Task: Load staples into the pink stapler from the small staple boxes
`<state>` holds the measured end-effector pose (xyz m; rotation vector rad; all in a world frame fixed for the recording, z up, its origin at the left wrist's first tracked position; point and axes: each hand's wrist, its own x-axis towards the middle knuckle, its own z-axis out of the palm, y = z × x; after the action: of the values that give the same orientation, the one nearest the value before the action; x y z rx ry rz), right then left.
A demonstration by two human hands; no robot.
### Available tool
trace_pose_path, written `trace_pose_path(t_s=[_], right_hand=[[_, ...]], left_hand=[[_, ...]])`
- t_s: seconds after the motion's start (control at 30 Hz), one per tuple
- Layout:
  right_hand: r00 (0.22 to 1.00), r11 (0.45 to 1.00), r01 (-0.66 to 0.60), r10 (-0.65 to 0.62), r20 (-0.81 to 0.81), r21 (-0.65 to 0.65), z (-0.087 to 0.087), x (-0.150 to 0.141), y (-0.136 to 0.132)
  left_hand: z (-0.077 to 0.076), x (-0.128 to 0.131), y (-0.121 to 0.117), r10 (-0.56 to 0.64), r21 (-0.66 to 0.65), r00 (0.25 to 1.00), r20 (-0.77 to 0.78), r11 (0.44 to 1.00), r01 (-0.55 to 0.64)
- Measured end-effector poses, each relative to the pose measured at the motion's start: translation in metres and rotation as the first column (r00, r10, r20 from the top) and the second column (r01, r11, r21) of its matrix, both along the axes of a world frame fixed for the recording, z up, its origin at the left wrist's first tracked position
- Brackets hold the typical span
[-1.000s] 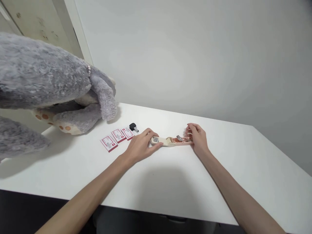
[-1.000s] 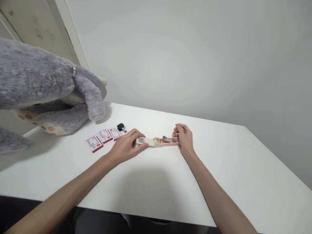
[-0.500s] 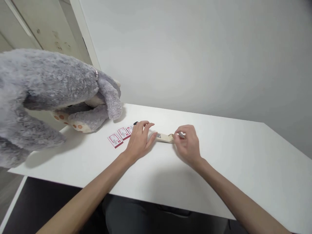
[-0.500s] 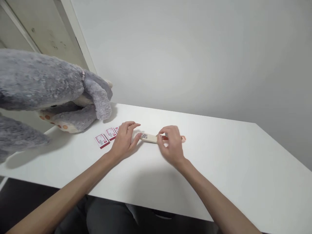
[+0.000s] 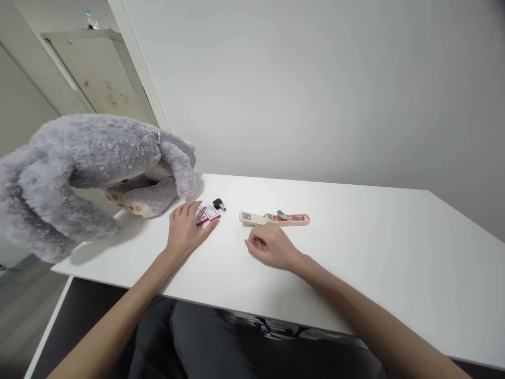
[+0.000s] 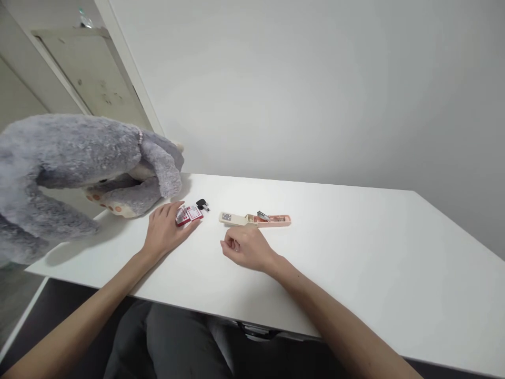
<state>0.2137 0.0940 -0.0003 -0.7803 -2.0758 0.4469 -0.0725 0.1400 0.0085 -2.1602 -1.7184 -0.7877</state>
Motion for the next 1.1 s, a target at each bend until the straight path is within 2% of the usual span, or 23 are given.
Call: trace_pose_path(t_s=[0.2, 0.37, 0.67, 0.77, 0.87, 0.93, 1.03, 1.1], right_hand=[[0.999, 0.998, 0.000, 0.002, 0.039, -0.067, 0.001, -0.002, -0.003], [0.998, 0.996, 0.037, -0.032, 0.057, -0.084, 0.000, -0.003, -0.003], [0.996, 0.997, 0.045, -0.039, 0.080, -0.068, -0.007, -0.005, -0.003], [0.995, 0.996, 0.040, -0.032, 0.095, -0.075, -0.008, -0.005, -0.004], [0.992, 0.996, 0.044, -0.034, 0.121, -0.083, -0.009, -0.004, -0.004], [0.992, 0.994, 0.051, -0.039, 0.123, -0.095, -0.010, -0.004, -0.004], [0.991, 0.992, 0.066, -0.053, 0.121, -0.110, -0.011, -0.004, -0.005], [0.990, 0.992, 0.068, -0.054, 0.130, -0.109, -0.012, -0.004, -0.005]], left_hand=[[0.000, -0.009, 0.016, -0.044, -0.188, 0.995, 0.086, 0.980, 0.059], [0.002, -0.019, 0.022, -0.085, -0.240, 0.968, 0.236, 0.960, 0.143], [0.004, -0.013, 0.009, -0.047, -0.120, 0.893, 0.447, 0.986, 0.112], [0.007, -0.010, 0.004, -0.129, 0.043, 0.889, 0.439, 0.992, 0.122], [0.011, -0.007, -0.003, -0.266, 0.186, 0.897, 0.353, 0.960, 0.211], [0.012, -0.004, -0.006, -0.299, 0.179, 0.872, 0.388, 0.952, 0.247], [0.010, -0.002, -0.008, -0.201, 0.064, 0.799, 0.567, 0.978, 0.201], [0.007, -0.002, -0.007, -0.143, 0.015, 0.799, 0.584, 0.986, 0.166]])
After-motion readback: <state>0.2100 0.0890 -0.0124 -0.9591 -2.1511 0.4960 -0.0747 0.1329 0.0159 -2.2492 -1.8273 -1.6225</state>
